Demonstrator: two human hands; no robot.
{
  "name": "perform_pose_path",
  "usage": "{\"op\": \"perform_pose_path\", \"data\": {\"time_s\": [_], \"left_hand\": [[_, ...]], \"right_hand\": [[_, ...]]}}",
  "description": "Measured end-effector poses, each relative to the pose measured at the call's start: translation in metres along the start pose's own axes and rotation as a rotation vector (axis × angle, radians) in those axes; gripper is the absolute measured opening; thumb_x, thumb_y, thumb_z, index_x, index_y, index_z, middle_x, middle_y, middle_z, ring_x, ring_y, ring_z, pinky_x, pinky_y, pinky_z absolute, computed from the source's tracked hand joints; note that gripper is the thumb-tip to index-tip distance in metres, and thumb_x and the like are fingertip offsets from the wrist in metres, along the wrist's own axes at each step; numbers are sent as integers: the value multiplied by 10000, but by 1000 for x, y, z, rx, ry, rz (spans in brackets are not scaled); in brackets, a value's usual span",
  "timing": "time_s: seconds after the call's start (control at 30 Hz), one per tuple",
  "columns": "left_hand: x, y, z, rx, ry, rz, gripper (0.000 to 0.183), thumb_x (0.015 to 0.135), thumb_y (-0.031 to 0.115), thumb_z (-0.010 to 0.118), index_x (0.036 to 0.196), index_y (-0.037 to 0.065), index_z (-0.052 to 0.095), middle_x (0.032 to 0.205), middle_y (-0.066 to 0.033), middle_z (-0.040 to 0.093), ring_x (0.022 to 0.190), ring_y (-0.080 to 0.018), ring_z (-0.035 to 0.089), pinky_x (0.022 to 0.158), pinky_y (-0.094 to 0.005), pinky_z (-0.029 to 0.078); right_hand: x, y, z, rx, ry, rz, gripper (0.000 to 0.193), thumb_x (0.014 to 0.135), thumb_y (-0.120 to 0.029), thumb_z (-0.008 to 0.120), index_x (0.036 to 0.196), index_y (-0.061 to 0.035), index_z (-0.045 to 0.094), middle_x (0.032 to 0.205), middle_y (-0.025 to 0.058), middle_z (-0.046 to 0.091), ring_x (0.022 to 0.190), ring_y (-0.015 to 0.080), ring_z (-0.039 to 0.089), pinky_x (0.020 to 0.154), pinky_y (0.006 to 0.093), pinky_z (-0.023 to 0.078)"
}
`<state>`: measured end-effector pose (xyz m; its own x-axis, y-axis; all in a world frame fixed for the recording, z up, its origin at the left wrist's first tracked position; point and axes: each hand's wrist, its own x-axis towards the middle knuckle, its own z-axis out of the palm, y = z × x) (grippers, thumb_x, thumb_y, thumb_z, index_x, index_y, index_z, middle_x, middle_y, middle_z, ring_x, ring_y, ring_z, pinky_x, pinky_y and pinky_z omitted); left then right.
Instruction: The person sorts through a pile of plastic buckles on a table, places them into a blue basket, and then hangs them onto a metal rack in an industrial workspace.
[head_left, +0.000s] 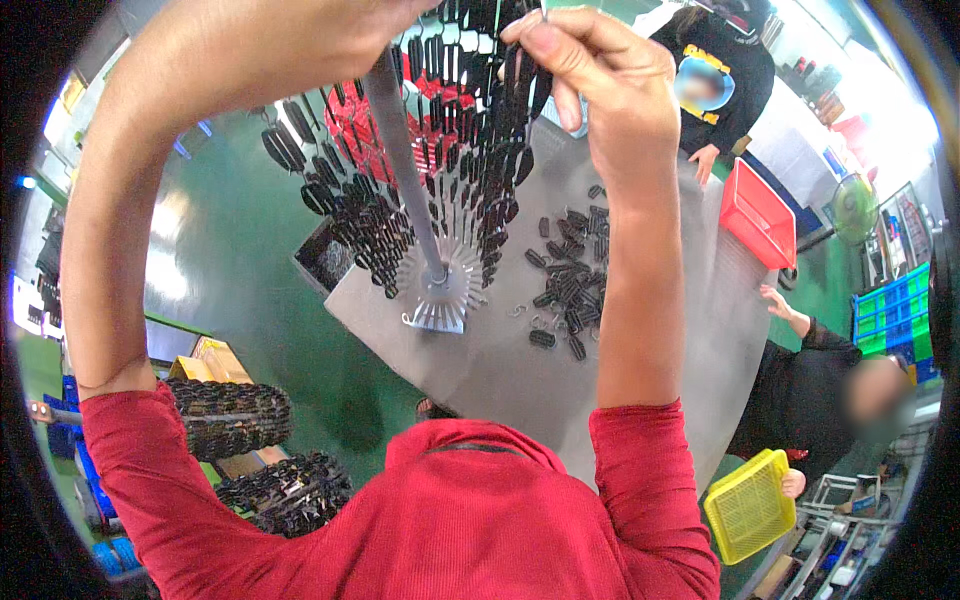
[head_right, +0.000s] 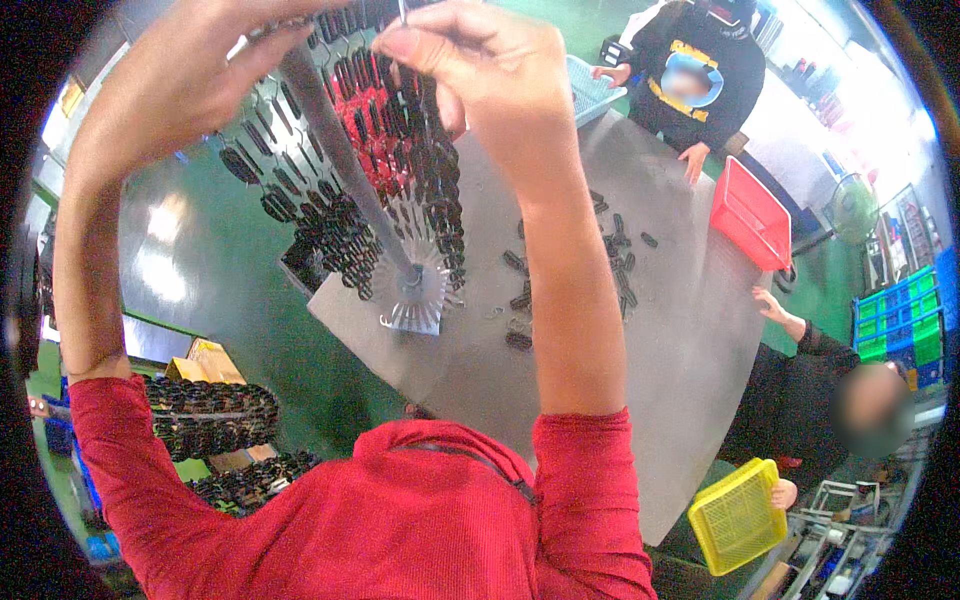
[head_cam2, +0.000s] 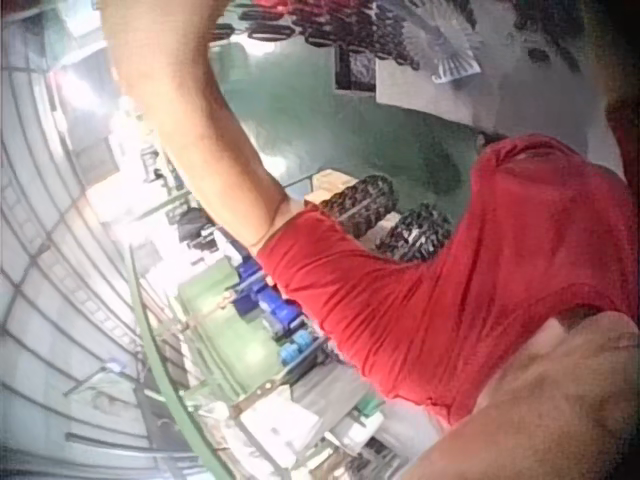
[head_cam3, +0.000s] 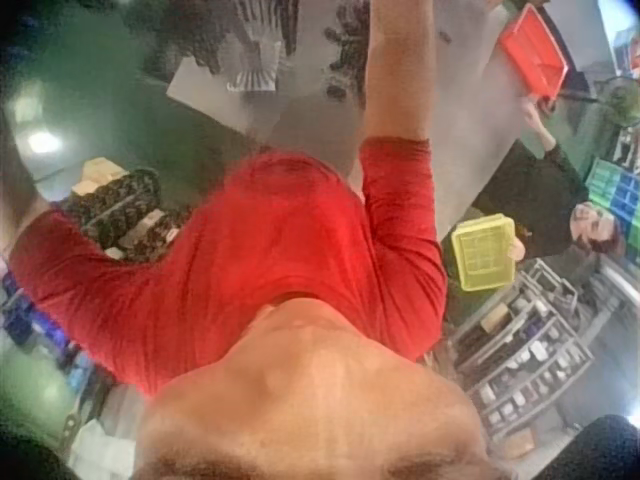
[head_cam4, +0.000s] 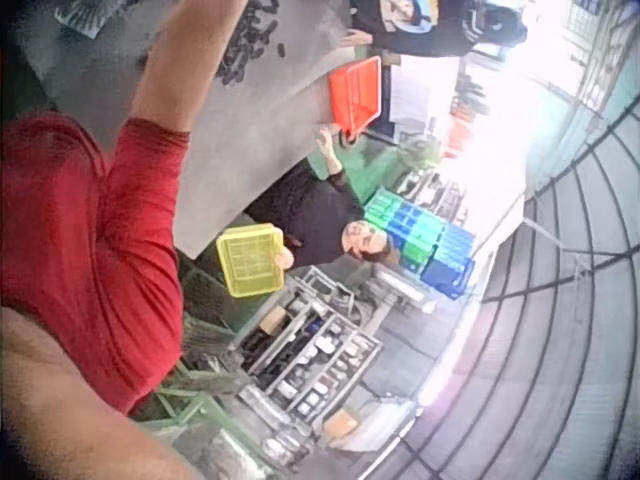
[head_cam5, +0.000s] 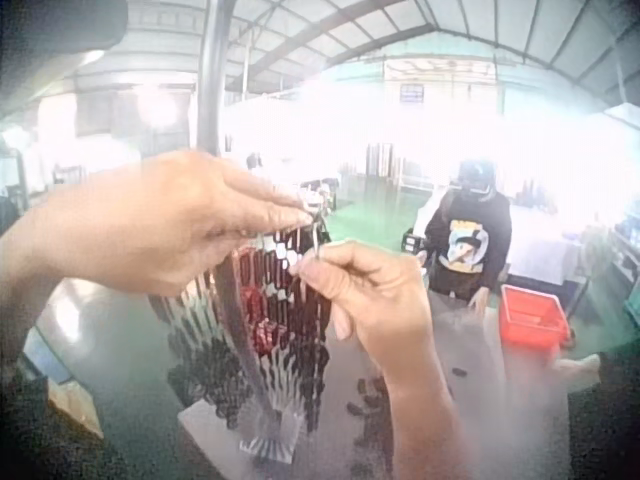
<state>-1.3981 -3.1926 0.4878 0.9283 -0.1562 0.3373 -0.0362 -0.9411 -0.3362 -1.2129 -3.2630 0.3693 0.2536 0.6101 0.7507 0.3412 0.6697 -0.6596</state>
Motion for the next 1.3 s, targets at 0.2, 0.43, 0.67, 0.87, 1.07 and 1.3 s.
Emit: {"op": "perform_pose_path", "data": {"time_s": [0.2, 0.43, 0.67, 0.87, 1.07, 1.3], "left_hand": [[-4, 23, -14, 56, -44, -193, 411, 807, -55, 503, 1203, -6, 599, 1160, -184, 634, 1004, -320, 643, 865, -357, 533], [-18, 4, -9, 207, -28, -55, 427, 840, -27, 514, 1260, 31, 568, 1228, -174, 602, 1093, -310, 606, 916, -379, 509], [-16, -6, -11, -134, -16, 94, 490, 875, 50, 533, 1358, 115, 481, 1416, -179, 436, 1214, -311, 524, 1048, -453, 412], [-23, 4, -1, -57, 62, -24, 508, 789, 0, 597, 1278, 134, 557, 1449, -105, 415, 1304, -339, 423, 1070, -454, 355], [-29, 1, -5, -121, 12, -16, 664, 779, 90, 657, 1398, 140, 422, 1506, -116, 318, 1351, -347, 355, 1109, -449, 307], [-13, 7, -3, -94, -63, -39, 641, 781, 236, 673, 1367, 88, 459, 1483, -166, 342, 1338, -367, 368, 1103, -452, 302]], "right_hand": [[-1, 3, -6, 172, -110, 8, 127, 909, -102, 631, 945, -13, 714, 719, 20, 660, 435, 23, 470, 383, 170, 336], [-26, 8, -76, -134, 193, 299, 180, 858, -173, 682, 975, -41, 716, 636, -23, 588, 462, 27, 440, 404, 191, 301], [-57, 71, -215, -779, 93, 548, 368, 800, -286, 731, 1064, -46, 639, 801, 57, 650, 558, 95, 564, 459, 266, 417], [-49, 44, -130, -843, 162, 275, 363, 813, -270, 699, 1108, -75, 618, 899, 99, 678, 693, 187, 650, 635, 300, 498], [-37, -28, 21, -873, 281, -320, 283, 799, -212, 728, 1046, -88, 665, 809, 56, 661, 523, 124, 569, 509, 263, 444], [-27, -23, 47, -1118, 421, -272, 166, 839, -252, 667, 931, -113, 659, 803, 43, 689, 640, 243, 652, 539, 340, 478]]}}
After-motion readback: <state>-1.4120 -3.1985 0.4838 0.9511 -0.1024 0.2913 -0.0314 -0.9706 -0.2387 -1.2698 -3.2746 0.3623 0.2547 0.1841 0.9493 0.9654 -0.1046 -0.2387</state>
